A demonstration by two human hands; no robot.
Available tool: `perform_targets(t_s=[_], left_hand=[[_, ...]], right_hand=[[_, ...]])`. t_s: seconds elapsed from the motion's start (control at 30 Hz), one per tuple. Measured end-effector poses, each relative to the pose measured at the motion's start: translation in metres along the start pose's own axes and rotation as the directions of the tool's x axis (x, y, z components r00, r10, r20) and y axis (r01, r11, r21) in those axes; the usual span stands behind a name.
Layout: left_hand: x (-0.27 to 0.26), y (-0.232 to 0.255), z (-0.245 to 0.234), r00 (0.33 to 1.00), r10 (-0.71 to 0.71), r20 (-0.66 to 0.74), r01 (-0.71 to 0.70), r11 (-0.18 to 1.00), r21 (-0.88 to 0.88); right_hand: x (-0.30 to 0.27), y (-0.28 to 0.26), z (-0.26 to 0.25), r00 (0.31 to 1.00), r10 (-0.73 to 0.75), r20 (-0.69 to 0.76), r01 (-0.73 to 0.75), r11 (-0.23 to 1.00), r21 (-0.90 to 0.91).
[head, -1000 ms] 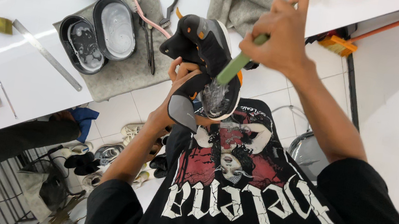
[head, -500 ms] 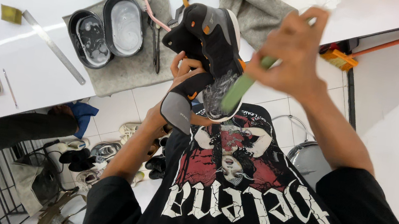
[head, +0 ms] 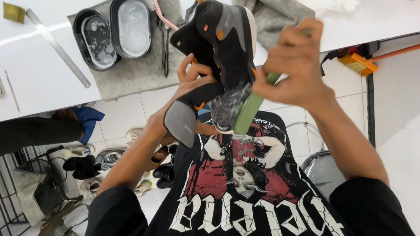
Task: The person scrubs the interior and exterior of a black sneaker using a pink brush and a green brush. They wipe the shoe with a gray cloth and place it on the floor among other shoes.
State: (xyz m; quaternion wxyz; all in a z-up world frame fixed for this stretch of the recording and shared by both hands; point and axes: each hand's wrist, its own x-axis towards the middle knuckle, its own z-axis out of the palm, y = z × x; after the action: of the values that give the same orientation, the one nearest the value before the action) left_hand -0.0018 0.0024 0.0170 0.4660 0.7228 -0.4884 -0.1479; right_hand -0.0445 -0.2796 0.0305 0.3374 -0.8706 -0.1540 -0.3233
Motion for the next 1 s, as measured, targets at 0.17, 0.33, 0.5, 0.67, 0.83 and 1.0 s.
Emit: perform_targets(t_s=[0.17, 0.33, 0.5, 0.67, 0.83, 1.0], left_hand=[[0.005, 0.017, -0.01, 0.999, 0.006, 0.046, -0.006, 1.0, 0.009], [0.002, 0.02, -0.007, 0.999, 0.013, 0.05, -0.013, 1.0, -0.005], [0.001, 0.028, -0.011, 0.996, -0.047, 0.076, 0.048, 0.999, -0.007], [-0.008, 0.024, -0.004, 1.0, -0.013, 0.018, 0.013, 1.0, 0.013], [-0.016, 0.021, 0.003, 0.999, 0.033, -0.011, -0.033, 0.999, -0.014], [-0.008, 0.028, -0.004, 0.996, 0.086, -0.025, -0.087, 0.996, -0.035]], right_hand=[[-0.007, 0.03, 0.0, 0.986, 0.161, 0.035, -0.157, 0.982, -0.102], [0.0, 0.022, 0.003, 0.997, 0.061, 0.045, -0.056, 0.993, -0.106], [0.003, 0.001, 0.013, 0.998, -0.064, 0.014, 0.064, 0.997, -0.052], [0.001, -0.023, 0.019, 0.995, 0.073, -0.063, -0.072, 0.997, 0.022], [-0.022, 0.02, 0.034, 0.976, 0.207, -0.073, -0.212, 0.974, -0.081], [-0.014, 0.009, 0.033, 0.977, 0.214, -0.006, -0.213, 0.977, 0.028]])
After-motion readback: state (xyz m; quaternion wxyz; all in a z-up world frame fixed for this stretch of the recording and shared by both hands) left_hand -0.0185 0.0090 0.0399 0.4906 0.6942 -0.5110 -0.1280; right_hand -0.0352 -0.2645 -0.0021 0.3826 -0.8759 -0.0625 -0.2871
